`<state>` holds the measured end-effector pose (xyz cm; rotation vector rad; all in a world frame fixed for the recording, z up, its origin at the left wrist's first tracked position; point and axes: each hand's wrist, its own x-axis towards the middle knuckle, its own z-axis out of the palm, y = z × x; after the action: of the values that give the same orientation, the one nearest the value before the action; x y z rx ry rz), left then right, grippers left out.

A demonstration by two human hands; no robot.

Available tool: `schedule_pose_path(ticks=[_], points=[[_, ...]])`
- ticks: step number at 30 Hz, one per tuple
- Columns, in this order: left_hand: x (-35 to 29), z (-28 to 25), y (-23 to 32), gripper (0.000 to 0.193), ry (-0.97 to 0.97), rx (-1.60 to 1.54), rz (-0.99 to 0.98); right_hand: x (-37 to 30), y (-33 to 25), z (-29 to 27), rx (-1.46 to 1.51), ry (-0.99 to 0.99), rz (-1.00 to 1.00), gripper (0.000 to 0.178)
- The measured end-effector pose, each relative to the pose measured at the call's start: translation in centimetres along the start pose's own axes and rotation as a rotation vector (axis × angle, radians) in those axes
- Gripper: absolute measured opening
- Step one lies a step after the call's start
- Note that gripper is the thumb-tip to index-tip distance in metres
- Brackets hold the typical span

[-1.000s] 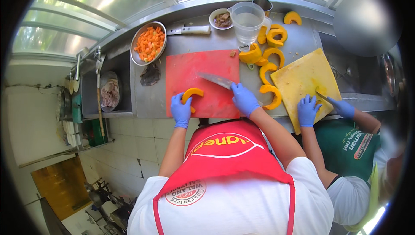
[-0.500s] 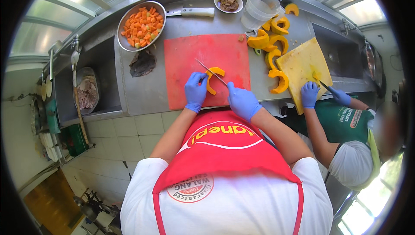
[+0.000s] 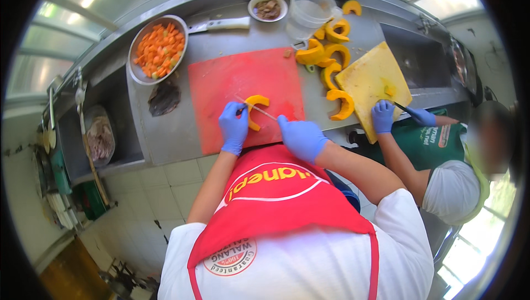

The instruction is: The person stirs a large pot of simmering food with a wooden spoon, then washes the spoon and moves to a prep counter. They peel and chop a yellow squash into cubes on a red cutting board while another worker peels squash nearby.

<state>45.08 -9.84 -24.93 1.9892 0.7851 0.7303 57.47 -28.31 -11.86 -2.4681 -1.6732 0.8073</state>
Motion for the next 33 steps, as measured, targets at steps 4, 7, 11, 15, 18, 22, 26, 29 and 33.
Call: schedule_pose_path(ticks=[4, 7, 11, 15, 18, 22, 26, 29, 33], points=[[0.0, 0.0, 1.0, 0.007, 0.005, 0.058, 0.056, 0.9, 0.7, 0.0, 0.085, -0.053, 0.001, 0.021], [0.2, 0.0, 0.9, 0.008, -0.015, 0.059, 0.033, 2.9, 0.4, 0.6, 0.168, -0.063, -0.011, 0.023], [0.1, 0.2, 0.6, 0.009, -0.086, 0.041, 0.051, 7.4, 0.5, 5.7, 0.326, 0.039, 0.035, 0.026], [0.7, 0.6, 2.1, 0.012, -0.128, 0.060, 0.071, 9.5, 2.2, 10.2, 0.355, 0.219, -0.028, 0.034], [1.3, 0.4, 1.8, 0.020, -0.190, 0.267, 0.061, 10.8, 3.2, 10.8, 0.392, 0.124, -0.072, 0.036], [1.5, 1.3, 1.7, 0.035, -0.289, 0.408, 0.120, 8.8, 5.2, 8.5, 0.361, 0.126, 0.032, 0.031], [0.3, -0.3, -5.1, 0.034, -0.194, 0.021, -0.192, 7.2, 6.8, 6.8, 0.326, 0.151, 0.111, 0.029], [-0.9, -2.2, -6.1, 0.034, -0.130, -0.122, -0.261, 5.1, 8.2, 6.8, 0.349, 0.201, 0.102, 0.028], [-1.6, -2.9, -4.6, 0.027, -0.046, 0.022, -0.098, 1.4, 8.4, 7.9, 0.348, 0.313, 0.085, 0.021]])
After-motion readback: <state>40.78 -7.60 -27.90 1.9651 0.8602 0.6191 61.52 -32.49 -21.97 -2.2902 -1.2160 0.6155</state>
